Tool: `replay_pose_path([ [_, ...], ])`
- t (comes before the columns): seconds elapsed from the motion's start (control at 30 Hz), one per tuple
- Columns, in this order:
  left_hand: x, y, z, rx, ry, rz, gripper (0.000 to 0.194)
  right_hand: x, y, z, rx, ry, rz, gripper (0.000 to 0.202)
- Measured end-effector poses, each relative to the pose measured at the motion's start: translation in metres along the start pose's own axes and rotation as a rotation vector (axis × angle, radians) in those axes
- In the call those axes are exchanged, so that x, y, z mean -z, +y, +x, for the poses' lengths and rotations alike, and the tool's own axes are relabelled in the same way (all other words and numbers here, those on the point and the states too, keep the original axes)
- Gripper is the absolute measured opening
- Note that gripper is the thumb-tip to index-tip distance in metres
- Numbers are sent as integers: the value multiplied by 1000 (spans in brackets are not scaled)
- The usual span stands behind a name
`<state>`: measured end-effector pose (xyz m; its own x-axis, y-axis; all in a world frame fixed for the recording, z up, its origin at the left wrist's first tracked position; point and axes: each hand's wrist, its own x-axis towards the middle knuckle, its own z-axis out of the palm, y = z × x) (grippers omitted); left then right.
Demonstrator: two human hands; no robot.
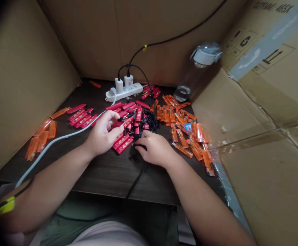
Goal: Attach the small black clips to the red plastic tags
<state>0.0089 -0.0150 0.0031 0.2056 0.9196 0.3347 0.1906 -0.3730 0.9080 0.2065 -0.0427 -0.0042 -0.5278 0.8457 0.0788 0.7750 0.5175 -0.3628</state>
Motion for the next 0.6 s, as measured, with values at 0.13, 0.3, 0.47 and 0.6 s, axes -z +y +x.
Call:
replay_pose_path([
  [0.13,0,0,-1,-11,-4,49,18,1,-6,3,-55,-46,-138,18],
  [0.3,-1,-2,0,-43,-11,93,18,2,-13,7,-93,-101,-224,17],
  [0.47,-1,-5,0,9,-38,176,10,6,-16,4,-65,-49,-207,17],
  [0.6,-2,-2,-1,25,-99,202,14,9,-12,-1,9,178,-31,13],
])
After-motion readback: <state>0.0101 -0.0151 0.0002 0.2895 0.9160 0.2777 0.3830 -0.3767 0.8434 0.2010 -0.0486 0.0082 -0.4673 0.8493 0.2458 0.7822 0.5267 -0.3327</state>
